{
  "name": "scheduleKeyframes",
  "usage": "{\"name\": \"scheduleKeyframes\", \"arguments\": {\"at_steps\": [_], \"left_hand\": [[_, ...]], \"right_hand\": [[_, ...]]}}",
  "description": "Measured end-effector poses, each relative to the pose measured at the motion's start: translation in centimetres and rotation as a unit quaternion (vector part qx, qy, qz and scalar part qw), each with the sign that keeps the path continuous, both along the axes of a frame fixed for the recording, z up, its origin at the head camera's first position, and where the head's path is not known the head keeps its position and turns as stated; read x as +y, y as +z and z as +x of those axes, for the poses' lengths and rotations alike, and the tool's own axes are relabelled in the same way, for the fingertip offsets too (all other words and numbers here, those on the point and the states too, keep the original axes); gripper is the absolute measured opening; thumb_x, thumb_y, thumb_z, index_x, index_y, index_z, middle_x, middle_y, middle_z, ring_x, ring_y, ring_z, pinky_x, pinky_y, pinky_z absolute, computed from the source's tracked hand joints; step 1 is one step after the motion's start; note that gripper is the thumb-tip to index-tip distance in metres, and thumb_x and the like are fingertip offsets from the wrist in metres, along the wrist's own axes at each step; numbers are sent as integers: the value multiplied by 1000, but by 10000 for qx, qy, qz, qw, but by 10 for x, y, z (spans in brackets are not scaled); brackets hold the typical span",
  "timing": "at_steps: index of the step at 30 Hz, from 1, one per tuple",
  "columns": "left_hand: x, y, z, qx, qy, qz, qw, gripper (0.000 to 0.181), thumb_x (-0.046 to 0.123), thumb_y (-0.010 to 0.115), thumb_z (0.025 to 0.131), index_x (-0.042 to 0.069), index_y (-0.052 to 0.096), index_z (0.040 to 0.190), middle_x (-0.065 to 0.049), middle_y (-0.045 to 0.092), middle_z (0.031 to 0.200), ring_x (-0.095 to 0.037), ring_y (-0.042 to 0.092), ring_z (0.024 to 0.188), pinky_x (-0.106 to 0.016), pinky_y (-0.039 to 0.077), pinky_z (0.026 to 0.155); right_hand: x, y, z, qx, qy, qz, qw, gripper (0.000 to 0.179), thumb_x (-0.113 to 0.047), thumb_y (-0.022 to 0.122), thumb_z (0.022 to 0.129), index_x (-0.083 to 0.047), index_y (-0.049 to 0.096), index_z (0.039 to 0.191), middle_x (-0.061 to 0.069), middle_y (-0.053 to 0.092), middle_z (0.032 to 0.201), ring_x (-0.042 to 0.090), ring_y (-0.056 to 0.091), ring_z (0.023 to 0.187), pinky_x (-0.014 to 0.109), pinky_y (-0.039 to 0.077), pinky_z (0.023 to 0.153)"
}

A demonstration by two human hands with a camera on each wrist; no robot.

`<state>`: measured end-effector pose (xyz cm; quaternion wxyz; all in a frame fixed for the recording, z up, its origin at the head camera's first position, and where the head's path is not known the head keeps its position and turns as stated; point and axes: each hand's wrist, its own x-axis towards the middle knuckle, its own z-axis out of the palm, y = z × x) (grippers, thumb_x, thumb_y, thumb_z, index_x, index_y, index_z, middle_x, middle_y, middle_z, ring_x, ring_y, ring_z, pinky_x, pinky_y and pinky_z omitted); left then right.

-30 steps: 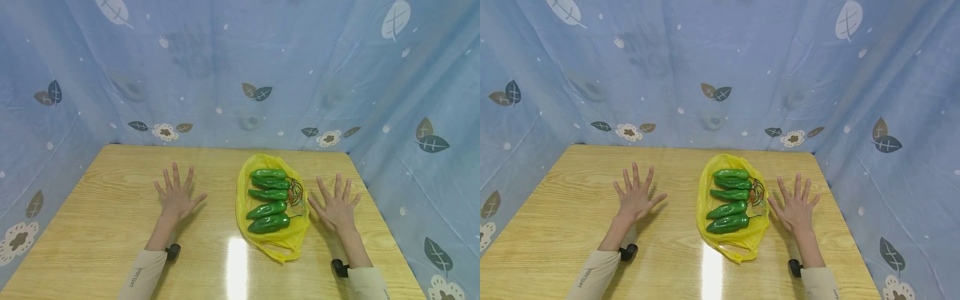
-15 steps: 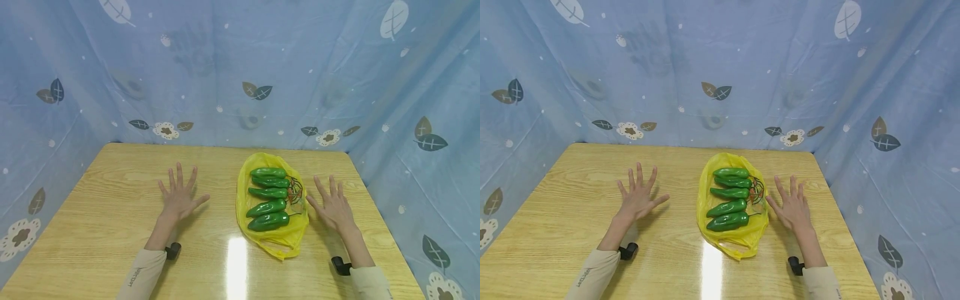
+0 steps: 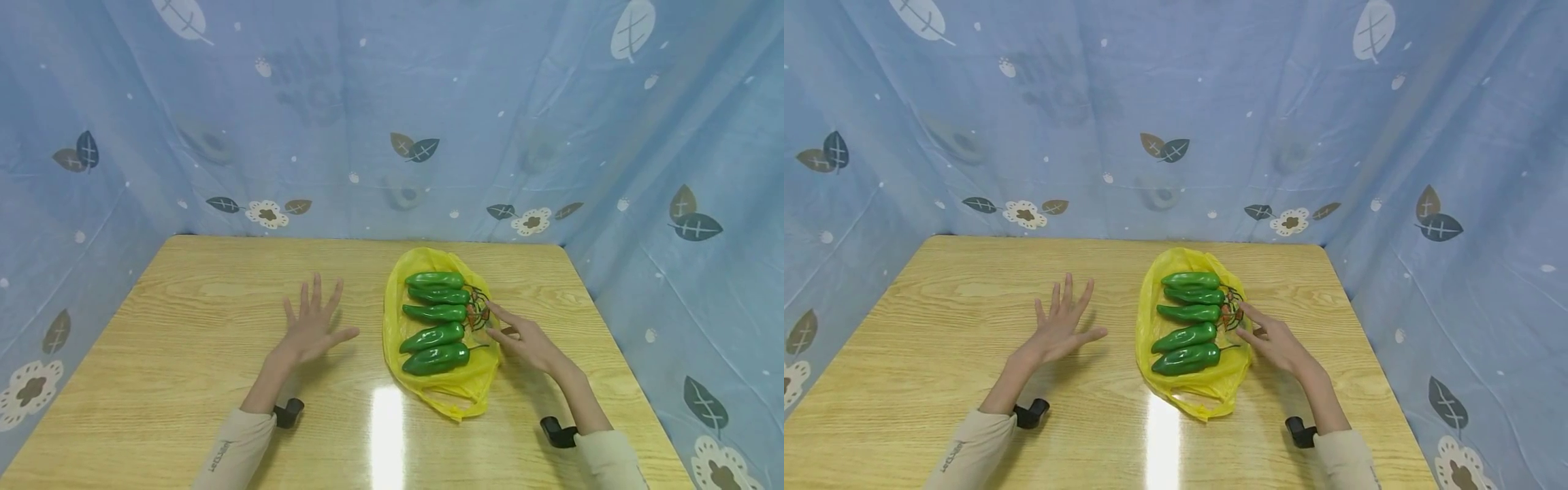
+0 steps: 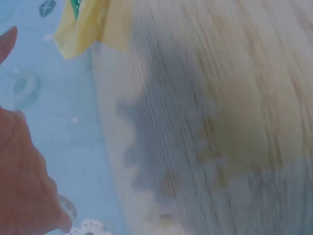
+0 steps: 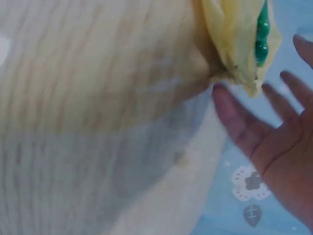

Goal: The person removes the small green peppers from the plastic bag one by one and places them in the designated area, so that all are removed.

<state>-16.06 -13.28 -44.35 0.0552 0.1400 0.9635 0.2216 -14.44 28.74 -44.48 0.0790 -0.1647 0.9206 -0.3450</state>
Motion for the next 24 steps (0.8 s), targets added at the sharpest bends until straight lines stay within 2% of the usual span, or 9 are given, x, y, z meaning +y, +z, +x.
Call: {"name": "scheduleKeyframes", "arguments": {"at_steps": [3, 6, 8, 10, 13, 15, 19, 24], "left_hand": [[5, 0, 2, -7, -122, 118, 9999, 93, 59, 55, 89, 20, 2, 155, -17, -26, 154, -41, -23, 138, -71, -16, 102], [10, -1, 4, -40, -384, 383, 9985, 93, 55, 58, 90, 22, -1, 155, -18, -26, 154, -42, -13, 141, -71, -10, 105], [13, -2, 5, -69, -610, 674, 9958, 94, 51, 60, 90, 27, -3, 155, -15, -26, 154, -43, -4, 142, -70, -2, 107], [16, -2, 6, -147, -837, 1002, 9913, 93, 49, 61, 90, 32, -3, 154, -9, -27, 155, -44, 5, 142, -69, 9, 108], [21, -1, 6, -181, -1143, 1326, 9844, 87, 51, 61, 90, 37, 3, 154, 0, -19, 158, -41, 15, 141, -67, 22, 106], [25, -1, 6, -133, -1366, 1463, 9797, 82, 51, 60, 90, 37, 10, 154, 2, -7, 161, -37, 17, 142, -64, 25, 106], [36, 0, 6, -37, -1726, 1678, 9706, 74, 48, 62, 90, 35, 23, 152, 2, 19, 158, -24, 21, 143, -55, 21, 112], [52, -3, 7, -46, -2138, 2034, 9555, 65, 33, 70, 88, 23, 41, 146, 2, 41, 149, -17, 33, 138, -45, 27, 113]], "right_hand": [[1, -6, -2, -31, 169, -279, 9995, 55, -30, 57, 98, -8, 42, 145, 24, 43, 142, 35, 65, 100, 42, 57, 74], [2, -11, -4, -67, 271, -552, 9981, 49, -23, 65, 93, -7, 52, 138, 23, 52, 135, 26, 69, 87, 31, 55, 59], [3, -14, -6, -8, 343, -611, 9975, 47, -20, 69, 90, -5, 57, 133, 21, 56, 131, 27, 68, 92, 34, 57, 64], [3, -16, -7, 72, 402, -630, 9972, 47, -19, 72, 87, -3, 60, 129, 19, 59, 129, 32, 64, 103, 40, 57, 77], [4, -18, -7, 127, 500, -697, 9962, 50, -21, 77, 82, -1, 62, 126, 17, 59, 129, 40, 51, 121, 50, 46, 95], [5, -19, -7, 61, 522, -816, 9953, 52, -22, 80, 78, -1, 64, 123, 19, 57, 131, 43, 48, 123, 50, 45, 96], [7, -22, -6, -72, 493, -1050, 9932, 51, -21, 83, 74, -2, 67, 118, 19, 54, 135, 41, 47, 125, 45, 48, 94], [8, -25, -5, -74, 478, -1241, 9911, 45, -18, 83, 74, 0, 69, 113, 21, 53, 135, 43, 48, 123, 43, 50, 91]]}}
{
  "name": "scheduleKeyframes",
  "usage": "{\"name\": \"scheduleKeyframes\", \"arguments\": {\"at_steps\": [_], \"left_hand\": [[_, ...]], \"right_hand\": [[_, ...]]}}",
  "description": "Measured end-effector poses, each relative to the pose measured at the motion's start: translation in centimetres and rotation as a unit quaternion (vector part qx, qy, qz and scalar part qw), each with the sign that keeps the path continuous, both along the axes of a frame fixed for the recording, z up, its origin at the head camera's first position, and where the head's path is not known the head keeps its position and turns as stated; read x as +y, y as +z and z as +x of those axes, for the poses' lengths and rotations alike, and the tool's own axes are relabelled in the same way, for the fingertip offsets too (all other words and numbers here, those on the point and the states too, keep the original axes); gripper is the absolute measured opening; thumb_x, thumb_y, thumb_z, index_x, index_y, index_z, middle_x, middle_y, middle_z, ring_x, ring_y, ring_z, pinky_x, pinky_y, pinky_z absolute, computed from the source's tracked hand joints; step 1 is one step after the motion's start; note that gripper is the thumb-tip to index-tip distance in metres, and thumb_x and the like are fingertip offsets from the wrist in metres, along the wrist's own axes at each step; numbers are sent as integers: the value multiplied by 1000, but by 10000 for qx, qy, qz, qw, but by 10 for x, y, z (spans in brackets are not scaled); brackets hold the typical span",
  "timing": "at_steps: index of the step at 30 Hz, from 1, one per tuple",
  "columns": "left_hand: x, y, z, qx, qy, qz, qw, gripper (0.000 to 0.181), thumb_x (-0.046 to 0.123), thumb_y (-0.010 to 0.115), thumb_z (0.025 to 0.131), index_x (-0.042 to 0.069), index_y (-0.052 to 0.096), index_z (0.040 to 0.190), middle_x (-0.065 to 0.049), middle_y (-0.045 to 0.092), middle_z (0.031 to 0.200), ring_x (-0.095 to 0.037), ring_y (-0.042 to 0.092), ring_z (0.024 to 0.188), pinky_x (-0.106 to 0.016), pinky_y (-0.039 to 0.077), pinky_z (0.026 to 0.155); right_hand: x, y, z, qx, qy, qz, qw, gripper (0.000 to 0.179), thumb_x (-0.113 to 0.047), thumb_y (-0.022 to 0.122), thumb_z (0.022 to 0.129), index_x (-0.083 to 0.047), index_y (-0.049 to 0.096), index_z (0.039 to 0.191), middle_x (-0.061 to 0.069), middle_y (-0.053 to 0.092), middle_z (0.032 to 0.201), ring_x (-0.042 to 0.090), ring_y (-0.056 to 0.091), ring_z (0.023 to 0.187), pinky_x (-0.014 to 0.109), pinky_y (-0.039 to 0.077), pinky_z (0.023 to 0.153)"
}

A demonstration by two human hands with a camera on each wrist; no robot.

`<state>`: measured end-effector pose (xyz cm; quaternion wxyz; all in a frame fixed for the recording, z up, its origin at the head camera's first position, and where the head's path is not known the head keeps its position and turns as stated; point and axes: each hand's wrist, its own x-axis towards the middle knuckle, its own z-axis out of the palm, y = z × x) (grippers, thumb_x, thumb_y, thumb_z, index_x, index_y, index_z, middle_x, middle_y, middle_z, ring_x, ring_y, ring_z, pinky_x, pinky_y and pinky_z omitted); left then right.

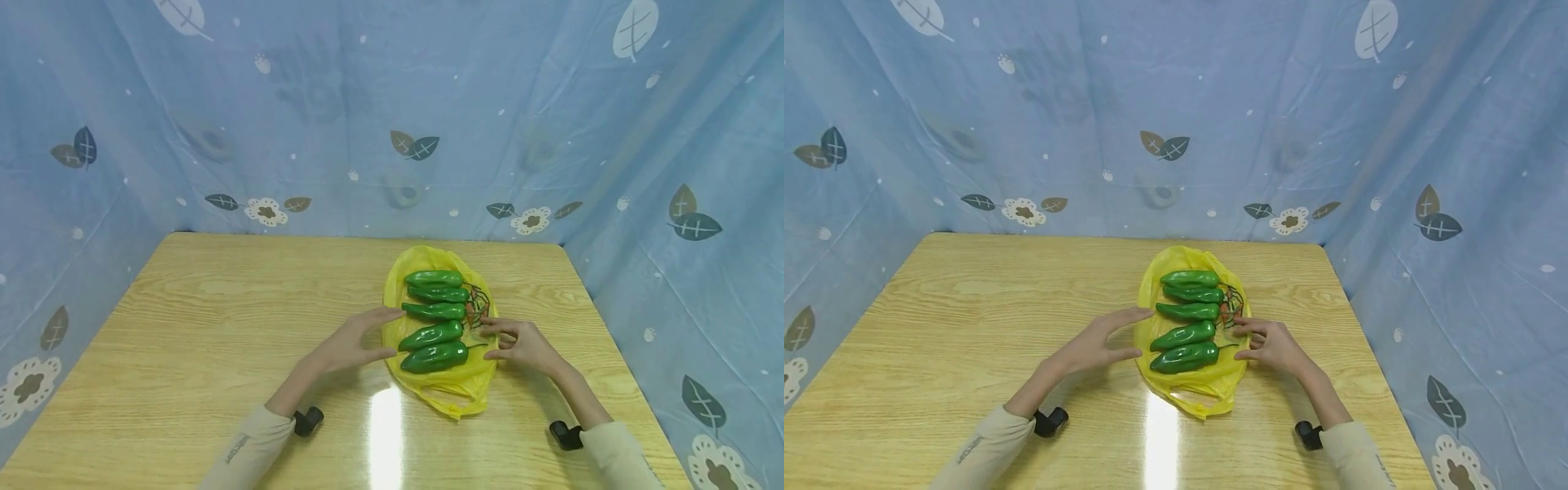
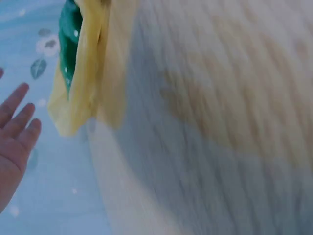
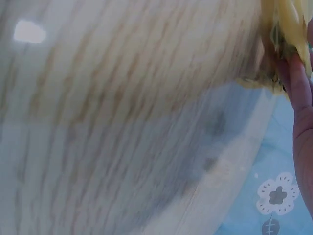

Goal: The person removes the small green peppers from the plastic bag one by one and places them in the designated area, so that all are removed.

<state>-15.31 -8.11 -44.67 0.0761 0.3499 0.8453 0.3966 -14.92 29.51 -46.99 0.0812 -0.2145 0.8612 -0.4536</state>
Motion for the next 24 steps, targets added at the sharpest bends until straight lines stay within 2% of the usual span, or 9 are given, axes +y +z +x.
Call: {"name": "scheduleKeyframes", "arguments": {"at_steps": [5, 8, 13, 18, 24], "left_hand": [[16, -2, 2, -72, -573, -11, 9983, 49, 27, 71, 87, 14, 58, 133, 4, 57, 134, -14, 50, 125, -35, 38, 107], [25, -2, 2, -69, -903, -85, 9959, 44, 25, 72, 87, 11, 62, 127, 3, 61, 128, -12, 54, 121, -30, 40, 105], [35, -3, 1, -58, -1194, -195, 9926, 41, 27, 73, 86, 11, 65, 124, 2, 64, 124, -12, 57, 116, -25, 43, 101], [42, -5, 1, -201, -1230, -457, 9911, 41, 26, 74, 85, 14, 65, 123, 4, 64, 123, -9, 57, 115, -22, 42, 100], [49, -12, 1, -242, -1002, -465, 9936, 43, 21, 76, 83, 13, 65, 123, 2, 64, 124, -12, 55, 119, -23, 41, 102]], "right_hand": [[-1, 0, 0, 169, -17, 86, 9998, 38, -16, 83, 73, 1, 71, 104, 23, 55, 132, 43, 53, 117, 41, 53, 86], [-1, 0, 0, 229, 12, 90, 9997, 36, -16, 84, 73, 1, 72, 102, 23, 55, 131, 42, 55, 115, 40, 53, 85], [-3, 0, -1, 252, 40, 39, 9997, 34, -15, 84, 73, 1, 72, 100, 24, 55, 131, 43, 55, 115, 39, 53, 86], [-4, 0, 0, 339, 27, 113, 9994, 32, -14, 84, 72, 0, 73, 98, 23, 55, 131, 44, 53, 117, 37, 53, 86], [-2, 1, 1, 391, 26, 154, 9991, 30, -12, 84, 71, -1, 73, 96, 23, 55, 131, 43, 53, 116, 35, 54, 85]]}}
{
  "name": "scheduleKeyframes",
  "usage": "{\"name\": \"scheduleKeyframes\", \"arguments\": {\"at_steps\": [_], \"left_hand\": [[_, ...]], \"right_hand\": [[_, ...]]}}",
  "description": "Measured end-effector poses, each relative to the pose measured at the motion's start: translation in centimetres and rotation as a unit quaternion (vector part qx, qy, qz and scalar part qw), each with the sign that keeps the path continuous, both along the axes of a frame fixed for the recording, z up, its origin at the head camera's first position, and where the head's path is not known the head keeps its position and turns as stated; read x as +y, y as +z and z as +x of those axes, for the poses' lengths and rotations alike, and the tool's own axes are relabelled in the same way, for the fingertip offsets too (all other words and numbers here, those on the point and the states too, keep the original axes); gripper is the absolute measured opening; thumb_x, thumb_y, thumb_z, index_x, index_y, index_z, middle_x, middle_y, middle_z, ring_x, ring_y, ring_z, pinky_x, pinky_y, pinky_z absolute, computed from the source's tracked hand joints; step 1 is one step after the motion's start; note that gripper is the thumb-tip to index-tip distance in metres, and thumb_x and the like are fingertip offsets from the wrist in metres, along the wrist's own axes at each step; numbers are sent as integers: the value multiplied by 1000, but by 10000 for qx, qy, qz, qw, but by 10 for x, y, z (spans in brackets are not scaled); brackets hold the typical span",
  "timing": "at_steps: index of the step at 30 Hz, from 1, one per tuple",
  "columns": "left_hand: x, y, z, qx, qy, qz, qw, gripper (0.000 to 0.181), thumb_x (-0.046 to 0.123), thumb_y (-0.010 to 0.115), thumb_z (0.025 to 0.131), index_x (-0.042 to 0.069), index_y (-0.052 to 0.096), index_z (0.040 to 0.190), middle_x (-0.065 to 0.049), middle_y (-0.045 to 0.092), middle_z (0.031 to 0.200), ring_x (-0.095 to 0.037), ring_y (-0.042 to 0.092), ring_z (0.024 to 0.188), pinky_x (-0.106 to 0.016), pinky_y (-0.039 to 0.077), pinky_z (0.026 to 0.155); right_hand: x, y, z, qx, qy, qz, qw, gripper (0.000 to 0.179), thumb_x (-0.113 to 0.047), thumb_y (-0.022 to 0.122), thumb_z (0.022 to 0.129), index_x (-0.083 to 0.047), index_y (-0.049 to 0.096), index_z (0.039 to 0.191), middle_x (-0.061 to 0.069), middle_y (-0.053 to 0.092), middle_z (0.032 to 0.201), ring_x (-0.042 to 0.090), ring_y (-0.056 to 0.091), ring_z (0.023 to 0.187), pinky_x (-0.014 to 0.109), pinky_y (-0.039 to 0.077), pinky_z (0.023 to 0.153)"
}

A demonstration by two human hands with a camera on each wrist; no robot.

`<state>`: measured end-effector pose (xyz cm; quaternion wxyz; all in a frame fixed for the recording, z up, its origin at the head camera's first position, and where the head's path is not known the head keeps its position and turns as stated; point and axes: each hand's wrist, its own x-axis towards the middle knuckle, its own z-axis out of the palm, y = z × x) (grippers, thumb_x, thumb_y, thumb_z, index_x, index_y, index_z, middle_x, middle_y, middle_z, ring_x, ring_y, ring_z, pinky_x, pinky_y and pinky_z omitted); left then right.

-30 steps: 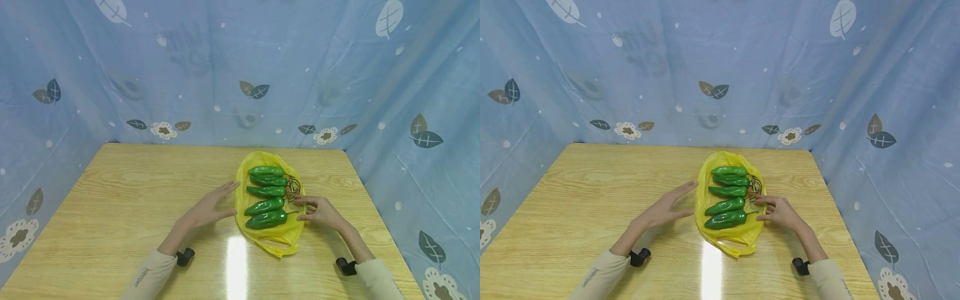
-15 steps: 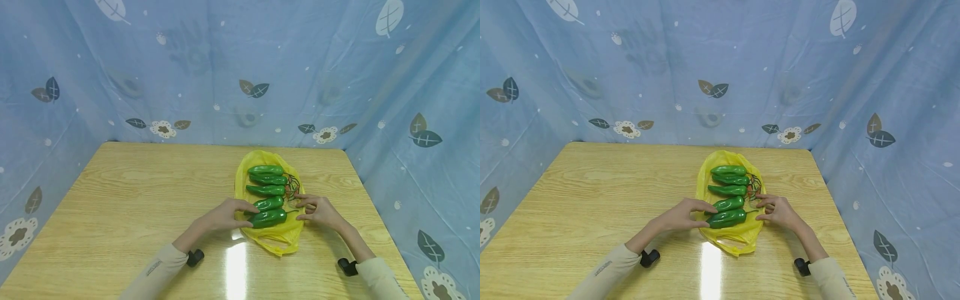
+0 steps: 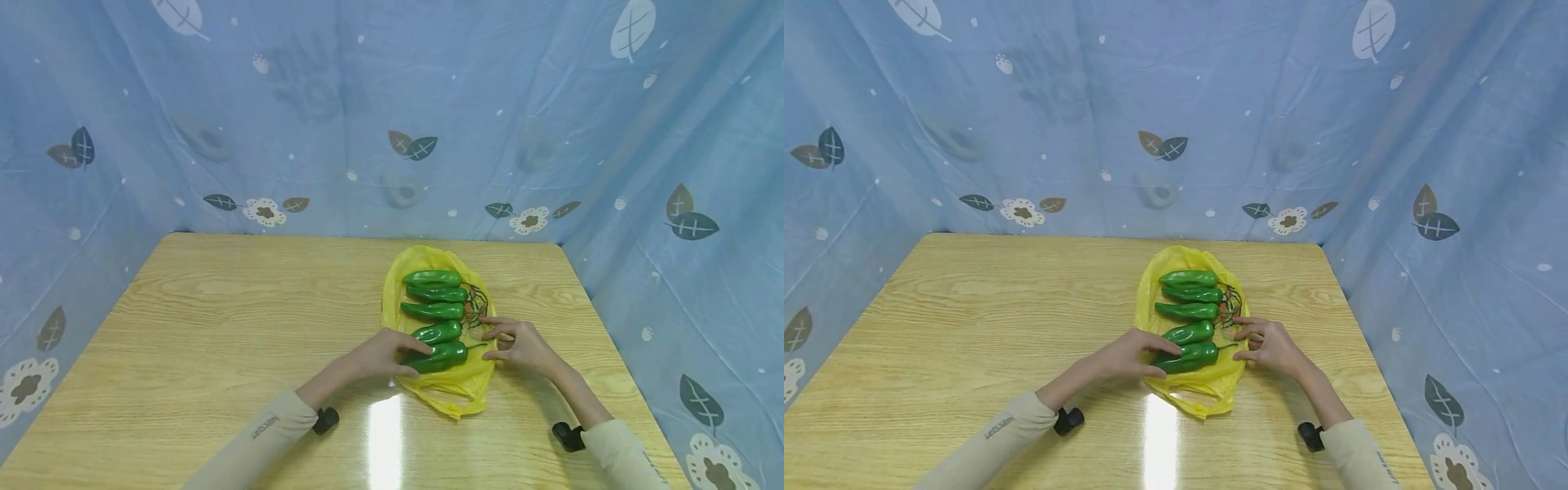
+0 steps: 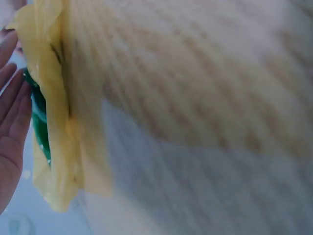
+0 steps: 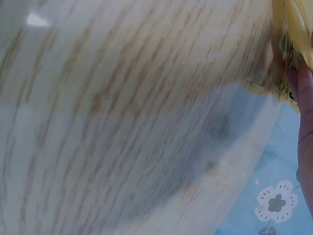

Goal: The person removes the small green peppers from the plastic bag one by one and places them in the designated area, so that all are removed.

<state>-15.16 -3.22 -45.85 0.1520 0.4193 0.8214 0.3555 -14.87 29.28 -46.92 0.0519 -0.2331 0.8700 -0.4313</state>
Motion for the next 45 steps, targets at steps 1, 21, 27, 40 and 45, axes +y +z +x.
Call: {"name": "scheduleKeyframes", "arguments": {"at_steps": [1, 21, 27, 40, 45], "left_hand": [[1, -1, 0, 34, 24, 22, 10000, 43, 20, 77, 82, 12, 65, 123, 1, 64, 124, -13, 55, 119, -23, 41, 102], [34, -14, 18, -486, 1519, 541, 9857, 46, 6, 81, 75, 3, 67, 118, -7, 67, 118, -19, 59, 111, -27, 47, 94], [38, -17, 18, -99, 1439, 41, 9895, 55, 11, 82, 74, 2, 63, 124, -8, 65, 121, -19, 58, 113, -27, 47, 96], [43, -11, 23, 988, 880, -837, 9877, 56, 11, 77, 81, -4, 55, 130, -13, 63, 123, -20, 59, 114, -22, 49, 92], [40, -9, 25, 816, 853, -526, 9916, 53, 8, 73, 83, -7, 53, 130, -15, 59, 128, -22, 57, 117, -22, 46, 96]], "right_hand": [[0, 0, 0, 20, -1, 15, 10000, 29, -13, 84, 71, -2, 73, 96, 23, 55, 131, 43, 54, 116, 35, 54, 84], [-2, -3, 1, 162, -74, 123, 9998, 34, -12, 84, 71, 0, 72, 101, 21, 55, 132, 40, 58, 112, 34, 55, 82], [-1, -5, 1, 356, -44, 163, 9992, 35, -12, 84, 71, 0, 72, 101, 22, 57, 130, 39, 60, 108, 34, 55, 81], [-5, 1, 4, 157, -123, 302, 9993, 34, -6, 83, 72, 6, 71, 101, 26, 55, 129, 41, 60, 107, 40, 54, 82], [-3, -3, 2, 130, -141, 351, 9992, 34, -4, 83, 70, 5, 71, 101, 25, 55, 130, 39, 62, 105, 41, 54, 84]]}}
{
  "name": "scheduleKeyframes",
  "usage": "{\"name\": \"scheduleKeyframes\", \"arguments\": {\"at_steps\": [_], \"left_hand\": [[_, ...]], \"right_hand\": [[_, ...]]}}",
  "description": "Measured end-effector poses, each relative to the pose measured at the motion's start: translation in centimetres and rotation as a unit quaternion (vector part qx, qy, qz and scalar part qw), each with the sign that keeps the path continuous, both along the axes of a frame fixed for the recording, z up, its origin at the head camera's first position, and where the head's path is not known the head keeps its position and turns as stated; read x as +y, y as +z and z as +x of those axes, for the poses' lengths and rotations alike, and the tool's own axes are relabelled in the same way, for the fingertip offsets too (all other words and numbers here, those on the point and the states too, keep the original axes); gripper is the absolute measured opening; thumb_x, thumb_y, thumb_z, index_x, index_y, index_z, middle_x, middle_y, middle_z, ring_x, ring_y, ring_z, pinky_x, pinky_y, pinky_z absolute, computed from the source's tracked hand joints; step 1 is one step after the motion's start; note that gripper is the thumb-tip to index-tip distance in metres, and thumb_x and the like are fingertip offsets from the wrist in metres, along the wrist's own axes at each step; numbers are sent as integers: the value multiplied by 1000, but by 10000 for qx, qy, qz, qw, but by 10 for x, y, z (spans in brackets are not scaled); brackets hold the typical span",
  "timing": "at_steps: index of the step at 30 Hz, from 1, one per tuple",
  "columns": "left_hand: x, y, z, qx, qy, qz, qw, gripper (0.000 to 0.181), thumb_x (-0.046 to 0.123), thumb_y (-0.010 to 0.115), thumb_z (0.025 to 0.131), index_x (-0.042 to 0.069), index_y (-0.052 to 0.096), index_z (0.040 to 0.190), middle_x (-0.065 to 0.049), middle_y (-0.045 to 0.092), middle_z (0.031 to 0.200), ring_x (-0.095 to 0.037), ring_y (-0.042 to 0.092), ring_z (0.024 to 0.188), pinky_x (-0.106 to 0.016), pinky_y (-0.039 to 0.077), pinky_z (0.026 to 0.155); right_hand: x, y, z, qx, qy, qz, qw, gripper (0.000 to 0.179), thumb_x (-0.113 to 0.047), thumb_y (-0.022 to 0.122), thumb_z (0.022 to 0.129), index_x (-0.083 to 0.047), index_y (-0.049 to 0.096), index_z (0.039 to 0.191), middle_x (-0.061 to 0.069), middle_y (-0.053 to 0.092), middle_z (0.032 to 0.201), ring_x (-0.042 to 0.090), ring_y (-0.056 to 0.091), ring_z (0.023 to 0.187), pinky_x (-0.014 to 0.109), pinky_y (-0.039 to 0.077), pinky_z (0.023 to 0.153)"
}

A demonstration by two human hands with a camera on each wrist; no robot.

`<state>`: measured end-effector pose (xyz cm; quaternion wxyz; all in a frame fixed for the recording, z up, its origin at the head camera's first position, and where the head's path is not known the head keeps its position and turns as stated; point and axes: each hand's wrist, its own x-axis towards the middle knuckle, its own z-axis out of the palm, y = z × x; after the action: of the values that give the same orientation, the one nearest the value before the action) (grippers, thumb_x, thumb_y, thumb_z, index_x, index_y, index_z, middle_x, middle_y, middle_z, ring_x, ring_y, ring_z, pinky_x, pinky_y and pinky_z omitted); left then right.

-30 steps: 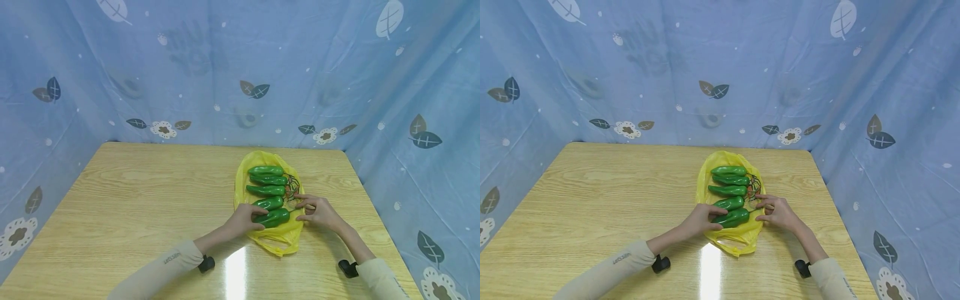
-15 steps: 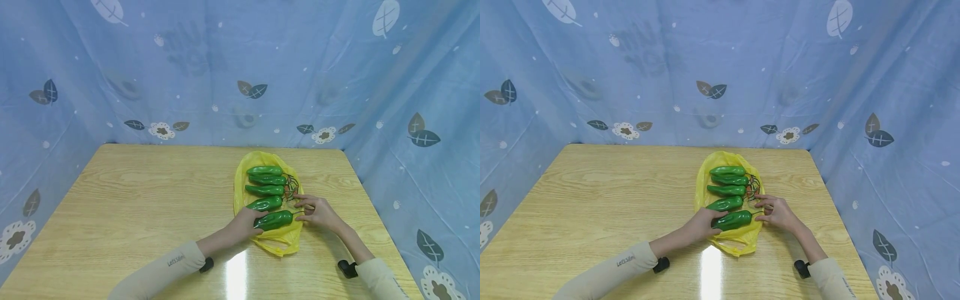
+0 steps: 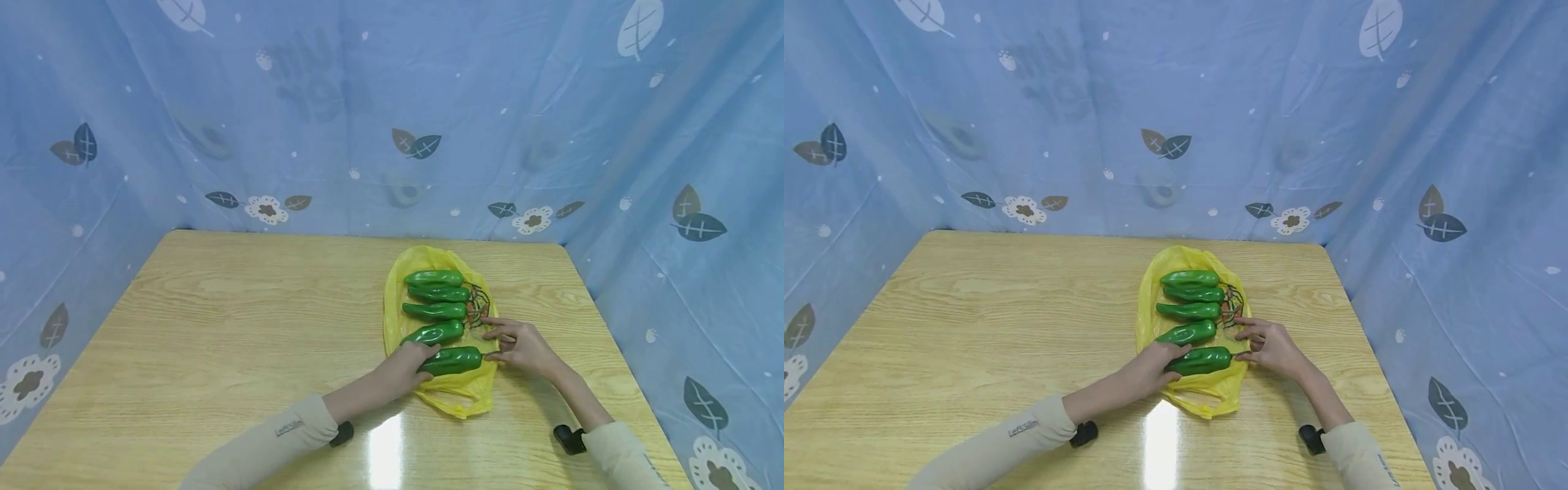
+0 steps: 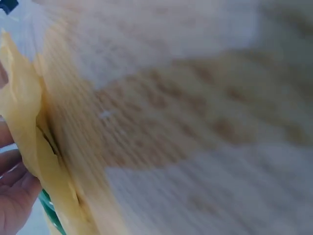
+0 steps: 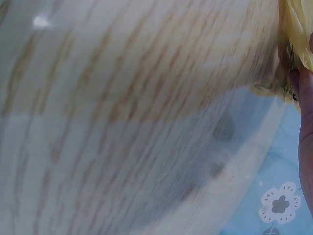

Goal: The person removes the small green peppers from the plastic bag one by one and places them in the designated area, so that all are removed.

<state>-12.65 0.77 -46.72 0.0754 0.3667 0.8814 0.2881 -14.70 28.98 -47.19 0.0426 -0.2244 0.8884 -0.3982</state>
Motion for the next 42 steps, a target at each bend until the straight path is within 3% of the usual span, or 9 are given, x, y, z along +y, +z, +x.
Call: {"name": "scheduleKeyframes", "arguments": {"at_steps": [5, 14, 20, 26, 30, 38, 42], "left_hand": [[-7, 5, 3, -34, -129, 387, 9992, 52, 6, 69, 84, -10, 51, 131, -17, 59, 127, -25, 58, 117, -23, 45, 98], [-24, 20, 7, -770, 140, 910, 9928, 50, 2, 63, 89, -4, 48, 136, -14, 59, 129, -20, 59, 115, -19, 46, 95], [-38, 30, 8, -795, 257, 1168, 9896, 48, 1, 64, 87, -3, 52, 134, -14, 60, 128, -25, 57, 117, -31, 45, 100], [-58, 37, 10, -998, 336, 1556, 9822, 44, 0, 63, 87, -5, 54, 130, -17, 62, 124, -28, 60, 110, -37, 49, 95], [-74, 43, 11, -941, 414, 1555, 9825, 43, 2, 63, 88, -5, 55, 129, -16, 62, 124, -27, 60, 109, -40, 49, 94], [-105, 54, 12, -521, 426, 1347, 9886, 42, 5, 63, 89, -4, 55, 129, -16, 62, 123, -29, 60, 110, -42, 49, 94], [-120, 58, 13, -540, 542, 1234, 9894, 42, 10, 61, 92, -3, 53, 131, -15, 61, 125, -28, 60, 111, -42, 49, 95]], "right_hand": [[2, -3, -2, 210, 48, -83, 9997, 35, -9, 85, 69, 2, 72, 100, 23, 57, 129, 39, 63, 102, 40, 55, 81], [1, -1, -1, 226, 110, -180, 9995, 34, -8, 85, 70, 4, 72, 99, 25, 57, 128, 40, 62, 103, 38, 55, 81], [2, -3, 0, 330, 175, -217, 9991, 32, -5, 84, 71, 4, 72, 99, 26, 57, 127, 39, 63, 101, 38, 55, 80], [2, -4, 0, 317, 187, -214, 9991, 32, -4, 84, 70, 2, 72, 99, 24, 57, 129, 38, 62, 103, 36, 55, 80], [3, -5, -1, 320, 199, -217, 9991, 32, -6, 84, 71, 1, 71, 99, 24, 56, 129, 39, 61, 104, 37, 55, 80], [3, -5, 0, 297, 176, -297, 9990, 31, -8, 84, 71, 1, 72, 99, 25, 57, 128, 41, 60, 106, 38, 55, 79], [3, -4, 0, 215, 158, -329, 9991, 32, -9, 84, 71, 0, 72, 99, 24, 56, 129, 41, 59, 108, 37, 55, 81]]}}
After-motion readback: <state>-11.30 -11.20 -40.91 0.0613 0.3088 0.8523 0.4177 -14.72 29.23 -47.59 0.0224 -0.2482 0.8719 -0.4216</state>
